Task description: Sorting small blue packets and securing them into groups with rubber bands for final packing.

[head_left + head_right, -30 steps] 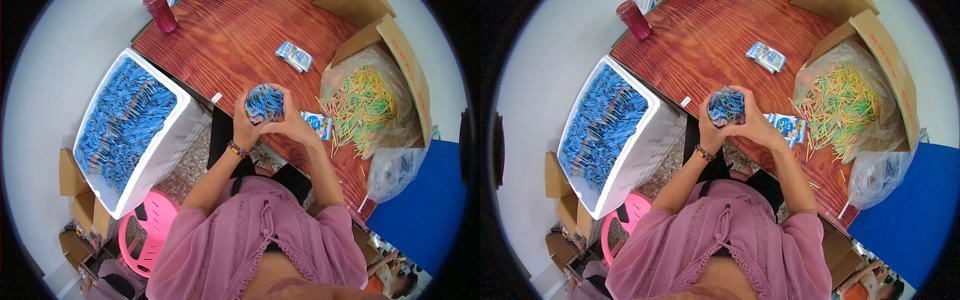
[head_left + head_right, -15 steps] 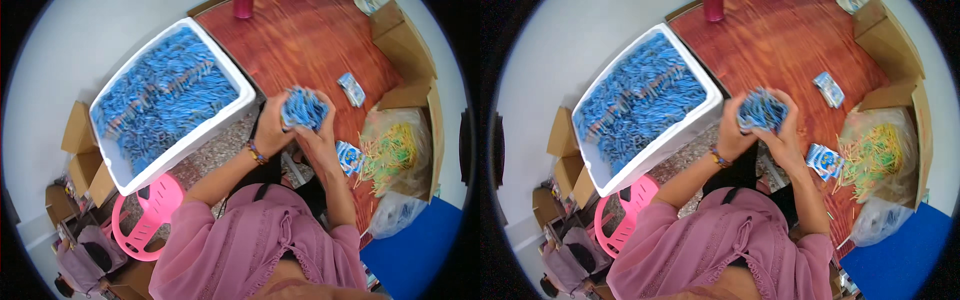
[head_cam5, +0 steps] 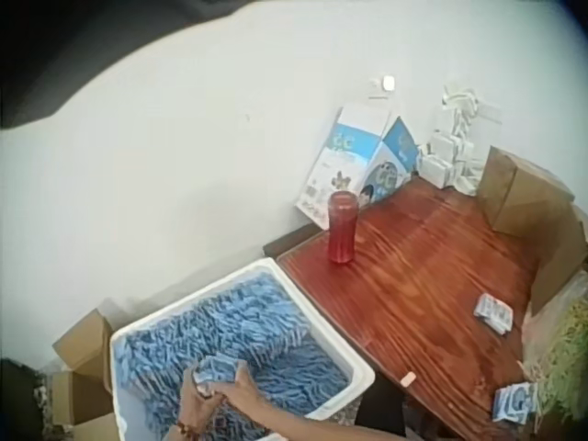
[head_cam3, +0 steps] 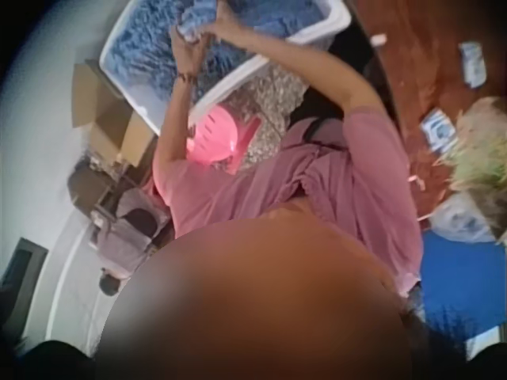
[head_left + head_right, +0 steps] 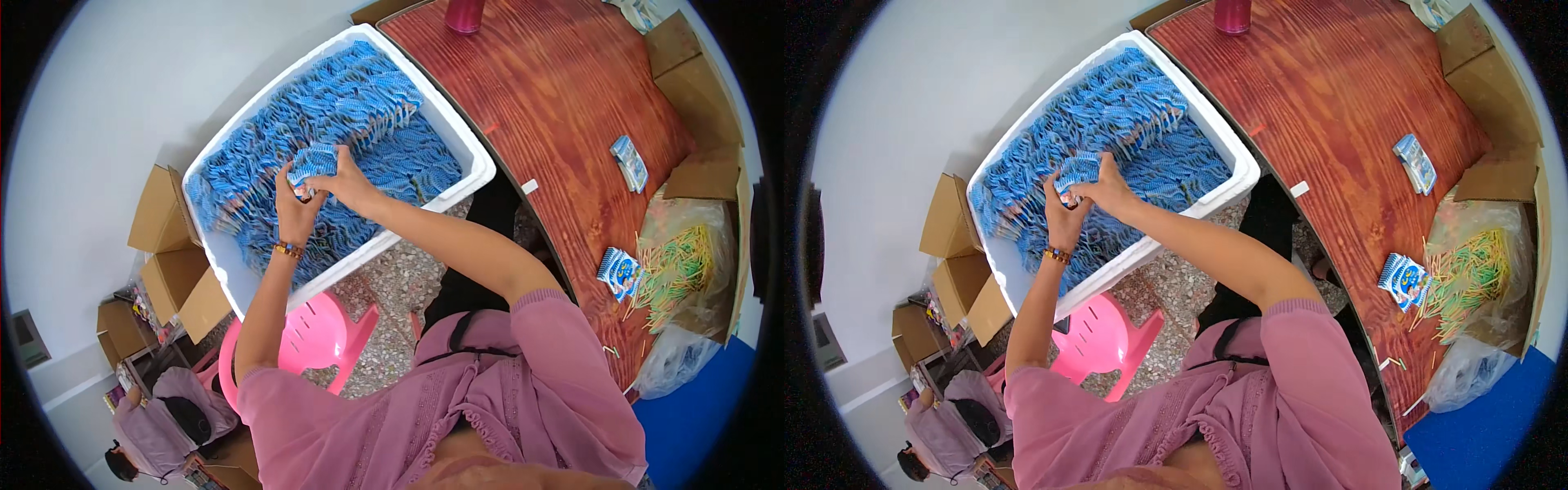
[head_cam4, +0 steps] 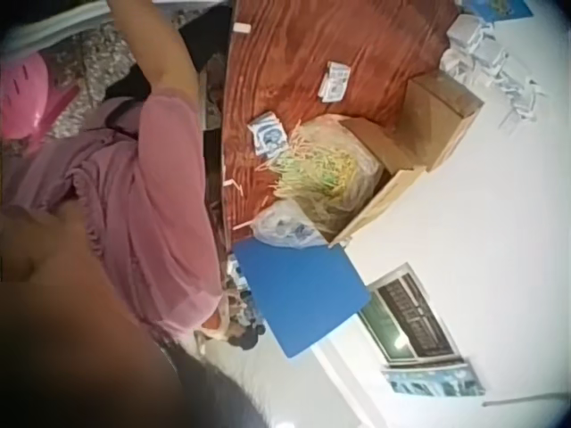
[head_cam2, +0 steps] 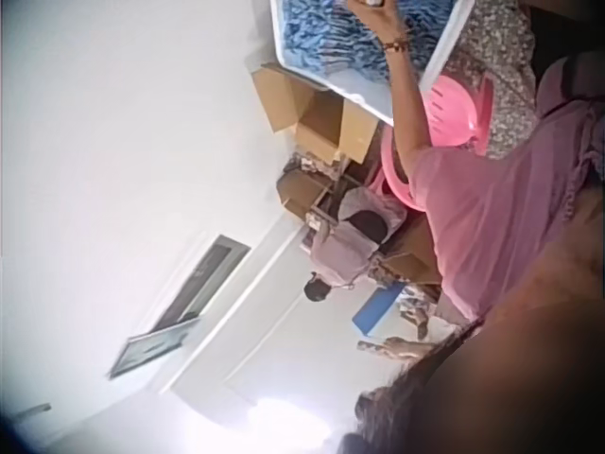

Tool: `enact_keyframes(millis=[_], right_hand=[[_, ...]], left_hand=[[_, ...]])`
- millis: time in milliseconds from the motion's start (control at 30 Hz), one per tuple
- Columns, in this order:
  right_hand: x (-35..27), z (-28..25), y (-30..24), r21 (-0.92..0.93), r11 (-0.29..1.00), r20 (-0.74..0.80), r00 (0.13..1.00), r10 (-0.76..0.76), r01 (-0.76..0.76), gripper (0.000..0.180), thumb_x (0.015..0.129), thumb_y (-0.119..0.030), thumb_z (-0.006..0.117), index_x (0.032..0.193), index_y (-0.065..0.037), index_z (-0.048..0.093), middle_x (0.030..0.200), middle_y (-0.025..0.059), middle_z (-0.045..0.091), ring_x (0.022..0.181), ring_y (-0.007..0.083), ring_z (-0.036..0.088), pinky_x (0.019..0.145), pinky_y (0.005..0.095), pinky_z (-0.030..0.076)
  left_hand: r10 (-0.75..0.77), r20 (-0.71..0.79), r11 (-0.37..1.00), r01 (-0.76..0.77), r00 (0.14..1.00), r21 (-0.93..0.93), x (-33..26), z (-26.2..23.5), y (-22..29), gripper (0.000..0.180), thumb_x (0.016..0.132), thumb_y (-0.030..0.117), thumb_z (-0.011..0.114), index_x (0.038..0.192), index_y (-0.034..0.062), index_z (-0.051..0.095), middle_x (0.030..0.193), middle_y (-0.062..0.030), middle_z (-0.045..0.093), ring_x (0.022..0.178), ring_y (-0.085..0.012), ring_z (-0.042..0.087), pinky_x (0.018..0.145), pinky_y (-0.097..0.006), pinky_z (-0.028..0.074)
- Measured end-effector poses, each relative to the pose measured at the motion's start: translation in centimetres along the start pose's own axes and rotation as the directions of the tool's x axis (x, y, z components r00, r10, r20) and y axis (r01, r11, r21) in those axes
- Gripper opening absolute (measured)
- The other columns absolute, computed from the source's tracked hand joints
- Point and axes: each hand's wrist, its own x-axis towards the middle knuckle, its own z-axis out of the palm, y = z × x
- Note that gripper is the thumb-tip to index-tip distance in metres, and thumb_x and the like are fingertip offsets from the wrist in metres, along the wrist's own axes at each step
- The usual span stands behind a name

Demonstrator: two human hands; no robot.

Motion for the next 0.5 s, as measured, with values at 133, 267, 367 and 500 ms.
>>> enact_keyframes(millis=[133, 267, 367, 500], right_hand=[[1.8, 1.2, -1.0, -0.327, 0.939, 0.000, 0.994, -0.113, 0.107, 0.068, 0.075, -0.025, 0.072, 0.122, 0.006, 0.035, 0.119, 0.0274, 0.046, 0.115, 0.0401, 0.047, 0.096, 0.0420, 0.040], [1.7, 1.5, -3.1, -0.825, 0.557, 0.160, 0.985, 0.062, 0.099, 0.066, 0.080, -0.035, 0.069, 0.121, 0.006, 0.038, 0.119, 0.0238, 0.048, 0.105, 0.0401, 0.056, 0.079, 0.0463, 0.052], [1.6, 0.8, -2.5, -0.873, 0.442, 0.159, 0.977, -0.142, 0.206, 0.054, 0.082, -0.034, 0.067, 0.113, 0.003, 0.044, 0.116, 0.0211, 0.051, 0.099, 0.0353, 0.061, 0.070, 0.0452, 0.055], [0.4, 0.3, -3.5, -0.905, 0.295, 0.201, 0.918, -0.341, 0.307, 0.043, 0.082, -0.023, 0.066, 0.114, 0.001, 0.049, 0.107, 0.0188, 0.054, 0.092, 0.0345, 0.061, 0.064, 0.0431, 0.054]], left_hand=[[0.338, -0.182, 0.905, -0.266, 0.923, 0.332, 2.7, 0.0, -3.3, 0.076, 0.065, 0.020, 0.079, 0.129, -0.0007, 0.043, 0.113, -0.0224, 0.050, 0.106, -0.0373, 0.045, 0.093, -0.046, 0.036], [0.419, -0.167, 0.848, -0.319, 0.892, 0.423, 3.7, 0.7, -7.8, 0.072, 0.065, 0.008, 0.074, 0.128, -0.0007, 0.040, 0.122, -0.0216, 0.045, 0.115, -0.0369, 0.039, 0.098, -0.044, 0.033], [0.489, -0.179, 0.820, -0.379, 0.854, 0.429, 4.2, 1.9, -7.5, 0.072, 0.066, 0.007, 0.073, 0.129, -0.0012, 0.039, 0.123, -0.0213, 0.044, 0.114, -0.0366, 0.040, 0.097, -0.045, 0.032], [0.583, -0.168, 0.766, -0.468, 0.795, 0.441, 4.5, 1.8, -8.0, 0.075, 0.070, 0.017, 0.077, 0.131, -0.0005, 0.038, 0.130, -0.0209, 0.042, 0.124, -0.0376, 0.035, 0.104, -0.047, 0.027]])
